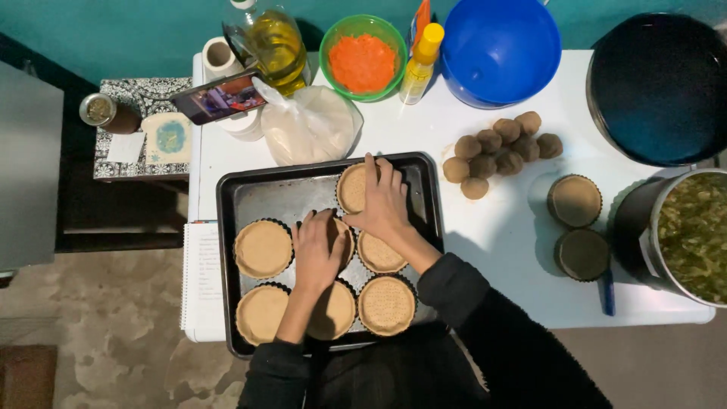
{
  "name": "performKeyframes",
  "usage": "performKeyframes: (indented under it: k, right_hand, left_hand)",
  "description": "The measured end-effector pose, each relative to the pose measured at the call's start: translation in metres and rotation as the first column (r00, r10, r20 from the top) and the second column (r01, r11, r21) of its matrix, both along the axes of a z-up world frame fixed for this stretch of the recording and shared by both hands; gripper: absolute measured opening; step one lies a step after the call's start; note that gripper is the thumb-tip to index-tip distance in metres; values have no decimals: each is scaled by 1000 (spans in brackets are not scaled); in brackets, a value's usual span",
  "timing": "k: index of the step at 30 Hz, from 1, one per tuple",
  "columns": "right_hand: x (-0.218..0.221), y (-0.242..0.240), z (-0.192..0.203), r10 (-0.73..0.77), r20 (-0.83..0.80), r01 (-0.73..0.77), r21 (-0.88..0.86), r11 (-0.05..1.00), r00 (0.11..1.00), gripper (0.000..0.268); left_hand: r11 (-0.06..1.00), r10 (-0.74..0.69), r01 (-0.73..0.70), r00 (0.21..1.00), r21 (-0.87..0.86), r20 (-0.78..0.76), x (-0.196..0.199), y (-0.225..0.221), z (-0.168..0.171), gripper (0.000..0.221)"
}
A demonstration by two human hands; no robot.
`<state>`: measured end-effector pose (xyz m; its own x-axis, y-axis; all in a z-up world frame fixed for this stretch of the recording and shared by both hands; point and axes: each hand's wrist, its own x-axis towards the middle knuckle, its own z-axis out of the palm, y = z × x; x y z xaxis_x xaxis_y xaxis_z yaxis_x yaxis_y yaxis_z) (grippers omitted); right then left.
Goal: Pressing dough into molds, pricking the bottom of the crusts with a fork, and arranging them on a baking tray.
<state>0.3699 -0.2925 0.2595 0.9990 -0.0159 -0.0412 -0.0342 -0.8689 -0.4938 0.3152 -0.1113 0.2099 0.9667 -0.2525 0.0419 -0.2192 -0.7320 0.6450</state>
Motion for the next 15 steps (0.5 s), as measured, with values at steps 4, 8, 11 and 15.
performKeyframes:
  k: [4, 8, 11, 15]
  right_hand:
    - [0, 9, -12, 25, 74, -24, -6, 1000, 997, 133]
    - [-3, 4, -9, 36, 62, -37, 22, 999, 997, 127]
    - [-11, -20, -8, 34, 85, -44, 119, 992, 996, 121]
    - [-37, -110, 3, -182, 246, 105, 296, 949, 952, 93]
  left_hand:
    - [999, 46, -46, 998, -14, 31, -2, 8, -4, 58]
    - [998, 59, -59, 998, -15, 14, 0, 13, -9, 66]
    - [999, 33, -33, 999, -5, 14, 6, 17, -11, 69]
    - [999, -33, 31, 998, -36, -61, 19, 13, -10, 73]
